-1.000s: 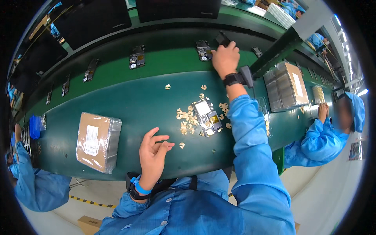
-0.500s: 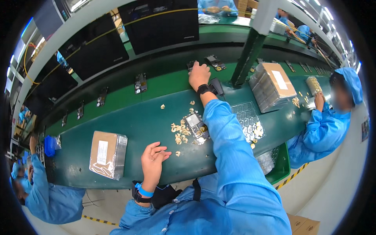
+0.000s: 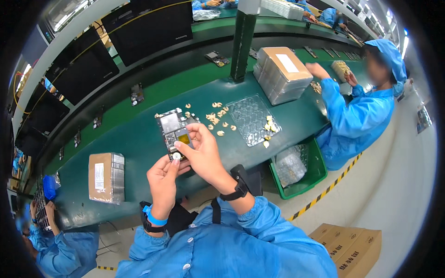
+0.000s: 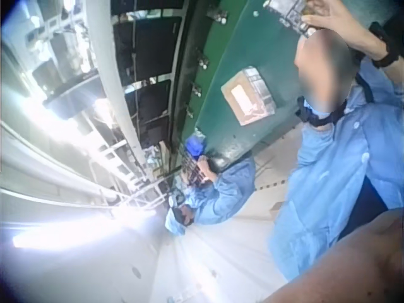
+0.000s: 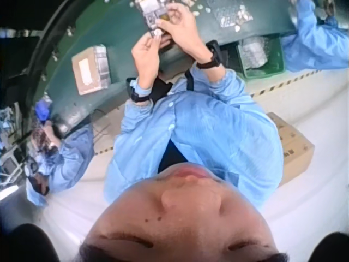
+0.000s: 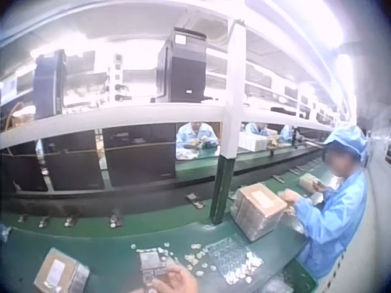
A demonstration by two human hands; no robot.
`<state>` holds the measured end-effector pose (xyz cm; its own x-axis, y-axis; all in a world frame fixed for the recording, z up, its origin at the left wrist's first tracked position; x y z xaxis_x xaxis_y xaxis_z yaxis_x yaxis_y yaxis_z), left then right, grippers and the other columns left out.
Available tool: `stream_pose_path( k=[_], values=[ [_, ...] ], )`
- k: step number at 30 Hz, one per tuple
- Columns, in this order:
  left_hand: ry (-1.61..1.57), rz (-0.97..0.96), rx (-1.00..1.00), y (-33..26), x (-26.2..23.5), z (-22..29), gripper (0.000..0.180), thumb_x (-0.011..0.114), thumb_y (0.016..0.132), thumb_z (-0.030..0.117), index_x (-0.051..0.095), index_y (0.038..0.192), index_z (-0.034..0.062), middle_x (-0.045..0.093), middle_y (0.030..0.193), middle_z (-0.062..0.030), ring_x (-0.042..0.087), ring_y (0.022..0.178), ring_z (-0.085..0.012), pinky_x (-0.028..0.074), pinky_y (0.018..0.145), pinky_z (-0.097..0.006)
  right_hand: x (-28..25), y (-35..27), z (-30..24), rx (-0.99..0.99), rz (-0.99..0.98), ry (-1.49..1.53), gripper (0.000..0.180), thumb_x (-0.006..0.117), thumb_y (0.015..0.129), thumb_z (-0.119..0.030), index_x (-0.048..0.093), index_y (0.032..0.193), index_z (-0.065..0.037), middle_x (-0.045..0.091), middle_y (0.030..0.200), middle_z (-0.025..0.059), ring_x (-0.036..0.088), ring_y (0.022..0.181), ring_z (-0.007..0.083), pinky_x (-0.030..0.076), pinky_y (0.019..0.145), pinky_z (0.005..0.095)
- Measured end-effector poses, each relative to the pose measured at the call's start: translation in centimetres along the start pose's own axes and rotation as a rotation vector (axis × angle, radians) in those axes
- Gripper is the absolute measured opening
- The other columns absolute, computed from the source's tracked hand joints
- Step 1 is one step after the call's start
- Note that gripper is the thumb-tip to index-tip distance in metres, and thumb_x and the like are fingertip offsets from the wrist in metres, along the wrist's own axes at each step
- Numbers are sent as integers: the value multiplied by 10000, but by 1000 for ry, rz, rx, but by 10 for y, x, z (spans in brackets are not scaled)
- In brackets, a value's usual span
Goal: Assembling or checking electronic circuit board components on a production line.
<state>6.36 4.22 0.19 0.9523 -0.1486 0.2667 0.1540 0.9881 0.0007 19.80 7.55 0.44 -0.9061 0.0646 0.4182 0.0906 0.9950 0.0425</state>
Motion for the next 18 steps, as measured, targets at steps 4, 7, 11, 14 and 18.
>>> stream_pose_path(
  k=[4,7,11,14,18],
  values=[
    [-5,-35,-72,-15,15,-19,254,538,1084,50,630,1261,-106,740,1139,-206,764,1028,-292,630,909,-376,-42,-25,-13,-43,-20,-128,395,761,921,4,569,1266,16,654,1099,105,687,992,136,567,836,270],
    [-76,-43,-138,-23,14,-30,243,543,1075,39,629,1241,-116,736,1134,-214,765,1021,-297,640,913,-404,-93,-38,-54,-253,79,-731,239,785,911,-66,704,1130,-17,662,1072,93,685,927,169,562,776,286],
    [-190,-52,-168,-31,4,-30,234,553,1053,4,622,1236,-124,729,1143,-212,765,1006,-304,653,909,-424,-189,-50,-85,-298,399,-1214,263,795,867,-53,727,1118,-14,657,1049,131,679,875,254,569,732,346],
    [-177,-28,-140,-31,-7,-20,255,555,1032,-30,602,1262,-128,721,1160,-214,760,1017,-301,654,921,-423,-209,-57,-87,-264,405,-1279,226,778,868,-29,732,1087,-2,654,1055,150,678,877,290,568,754,386],
    [-122,39,-60,-28,-18,-7,364,552,1007,-63,538,1366,-123,696,1239,-236,736,1090,-300,653,926,-426,-215,-55,-80,-378,330,-1295,155,729,899,5,741,1053,17,673,1004,159,680,868,332,552,778,388]
  ],
)
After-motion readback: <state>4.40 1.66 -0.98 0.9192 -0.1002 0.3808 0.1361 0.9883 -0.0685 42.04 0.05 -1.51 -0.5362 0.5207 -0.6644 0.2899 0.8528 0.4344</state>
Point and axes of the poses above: each hand's wrist, its own y-axis towards the middle knuckle, its own x-axis out of the palm, z = x × y, the point moved 8 cm from there along y, towards the middle knuckle
